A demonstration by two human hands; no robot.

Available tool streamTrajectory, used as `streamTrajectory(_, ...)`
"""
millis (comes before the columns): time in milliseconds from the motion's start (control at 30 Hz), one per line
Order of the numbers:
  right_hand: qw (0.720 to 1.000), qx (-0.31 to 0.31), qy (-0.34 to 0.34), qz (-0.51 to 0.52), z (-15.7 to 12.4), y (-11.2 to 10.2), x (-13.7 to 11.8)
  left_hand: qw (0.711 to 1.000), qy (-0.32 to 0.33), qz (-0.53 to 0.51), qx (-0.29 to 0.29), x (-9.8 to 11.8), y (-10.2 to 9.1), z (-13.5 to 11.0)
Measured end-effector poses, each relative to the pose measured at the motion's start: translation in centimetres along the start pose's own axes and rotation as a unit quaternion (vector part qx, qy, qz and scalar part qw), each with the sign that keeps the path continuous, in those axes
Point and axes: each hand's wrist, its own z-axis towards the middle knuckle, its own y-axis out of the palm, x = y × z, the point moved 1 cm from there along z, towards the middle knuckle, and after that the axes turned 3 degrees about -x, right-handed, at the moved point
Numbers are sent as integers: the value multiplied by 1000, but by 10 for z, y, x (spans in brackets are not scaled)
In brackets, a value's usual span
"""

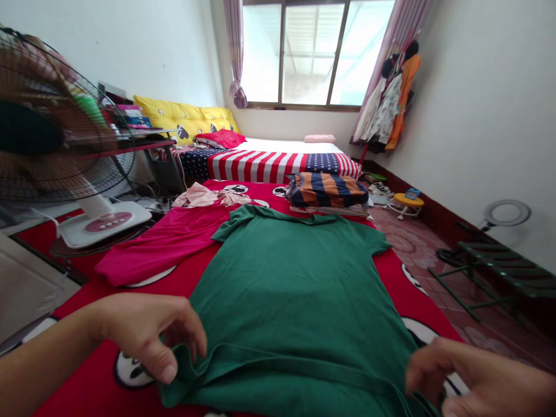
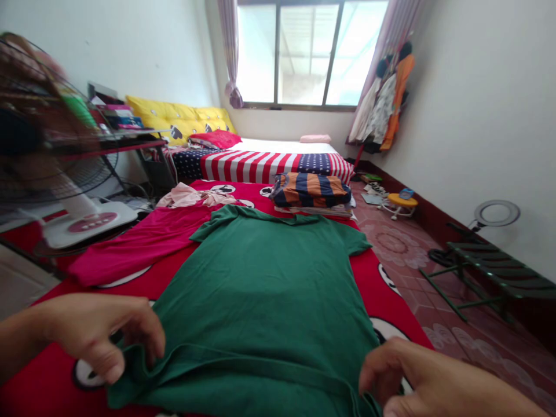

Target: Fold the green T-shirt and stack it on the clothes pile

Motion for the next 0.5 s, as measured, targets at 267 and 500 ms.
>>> streamTrajectory(267, 948, 315, -28, -22, 96, -84, -24, 960, 97, 148, 216, 53, -65, 117)
streamTrajectory(500, 821, 470, 214, -242, 126, -155, 39, 829, -5, 373, 417, 28, -68, 218)
